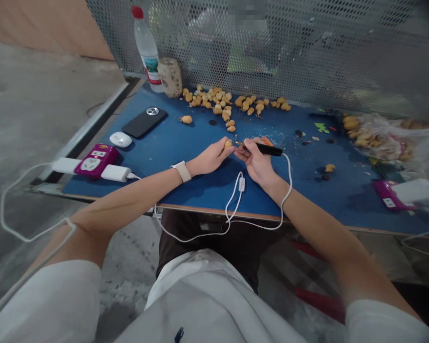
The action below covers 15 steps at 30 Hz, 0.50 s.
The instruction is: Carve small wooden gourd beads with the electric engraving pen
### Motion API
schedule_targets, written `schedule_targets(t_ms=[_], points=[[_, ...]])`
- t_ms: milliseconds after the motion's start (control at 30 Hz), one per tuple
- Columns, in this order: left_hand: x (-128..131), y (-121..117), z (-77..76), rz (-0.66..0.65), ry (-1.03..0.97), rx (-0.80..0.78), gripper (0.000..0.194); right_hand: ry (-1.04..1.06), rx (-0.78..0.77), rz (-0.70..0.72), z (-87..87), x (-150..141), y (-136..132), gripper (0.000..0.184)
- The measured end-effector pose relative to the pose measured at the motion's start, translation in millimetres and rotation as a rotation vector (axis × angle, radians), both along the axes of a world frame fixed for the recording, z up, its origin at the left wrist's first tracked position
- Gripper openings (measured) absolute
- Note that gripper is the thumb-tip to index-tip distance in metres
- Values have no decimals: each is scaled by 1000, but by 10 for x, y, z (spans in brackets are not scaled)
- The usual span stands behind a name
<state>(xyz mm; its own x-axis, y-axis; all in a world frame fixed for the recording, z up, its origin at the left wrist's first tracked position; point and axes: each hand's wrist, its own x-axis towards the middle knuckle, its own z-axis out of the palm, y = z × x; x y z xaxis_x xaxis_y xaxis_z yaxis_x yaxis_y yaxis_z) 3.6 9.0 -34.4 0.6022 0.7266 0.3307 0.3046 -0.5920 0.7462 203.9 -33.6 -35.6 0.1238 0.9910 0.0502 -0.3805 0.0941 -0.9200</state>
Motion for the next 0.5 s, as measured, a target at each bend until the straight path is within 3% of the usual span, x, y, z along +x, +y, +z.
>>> schedule_targets(t_ms=[500], points=[[-4,-3,21,7,19,18,40,-32,0,-3,24,0,-26,68]])
